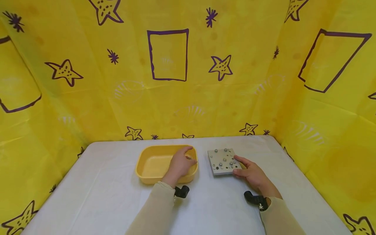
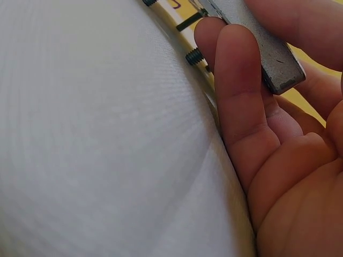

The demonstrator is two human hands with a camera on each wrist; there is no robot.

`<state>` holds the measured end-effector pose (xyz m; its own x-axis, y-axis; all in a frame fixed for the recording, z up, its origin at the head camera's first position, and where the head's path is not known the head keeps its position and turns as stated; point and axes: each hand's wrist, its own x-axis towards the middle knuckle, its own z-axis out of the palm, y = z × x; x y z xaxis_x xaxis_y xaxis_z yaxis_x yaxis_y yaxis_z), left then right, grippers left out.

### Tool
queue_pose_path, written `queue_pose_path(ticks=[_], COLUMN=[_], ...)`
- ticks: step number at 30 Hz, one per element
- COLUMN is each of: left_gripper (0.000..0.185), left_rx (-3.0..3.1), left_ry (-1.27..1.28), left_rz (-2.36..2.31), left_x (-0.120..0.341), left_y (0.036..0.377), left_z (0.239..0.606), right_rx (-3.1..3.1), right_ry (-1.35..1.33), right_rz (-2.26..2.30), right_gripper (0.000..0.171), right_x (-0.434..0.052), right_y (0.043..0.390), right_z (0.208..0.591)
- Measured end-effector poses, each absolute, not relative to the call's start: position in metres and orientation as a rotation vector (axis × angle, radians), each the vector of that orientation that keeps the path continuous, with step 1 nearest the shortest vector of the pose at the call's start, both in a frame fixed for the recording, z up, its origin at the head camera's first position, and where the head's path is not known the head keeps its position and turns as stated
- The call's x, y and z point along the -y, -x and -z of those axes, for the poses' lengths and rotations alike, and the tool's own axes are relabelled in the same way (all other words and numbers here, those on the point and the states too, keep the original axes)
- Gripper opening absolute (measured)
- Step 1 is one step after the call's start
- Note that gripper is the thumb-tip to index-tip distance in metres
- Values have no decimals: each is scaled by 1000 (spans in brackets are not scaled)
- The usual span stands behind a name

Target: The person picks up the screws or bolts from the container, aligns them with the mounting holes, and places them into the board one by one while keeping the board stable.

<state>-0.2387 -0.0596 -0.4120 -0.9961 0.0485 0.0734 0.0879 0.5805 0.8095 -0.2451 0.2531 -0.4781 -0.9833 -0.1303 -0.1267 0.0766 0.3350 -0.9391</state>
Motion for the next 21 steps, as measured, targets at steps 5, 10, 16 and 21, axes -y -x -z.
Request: queue_pose_path(ticks=[5, 10, 16, 21], left_gripper=[60, 59, 56, 52], left_rx=[2911, 2987, 3026, 3025], left_ry=[195, 240, 173, 185], left_rz=[1142, 1035, 1054, 1092], left_x=[72, 72, 72, 73], left_y=[245, 255, 265, 271], left_z=[418, 423, 432, 437], right_rx=[-2414, -2419, -2406, -2425], right_ry=[48, 55, 52, 43], right_rz=[1718, 1725, 1736, 1710], right_gripper=[85, 84, 86, 86], right_x=[-254, -254, -255, -254], right_y=[244, 244, 245, 245], right_z=[475, 477, 480, 480])
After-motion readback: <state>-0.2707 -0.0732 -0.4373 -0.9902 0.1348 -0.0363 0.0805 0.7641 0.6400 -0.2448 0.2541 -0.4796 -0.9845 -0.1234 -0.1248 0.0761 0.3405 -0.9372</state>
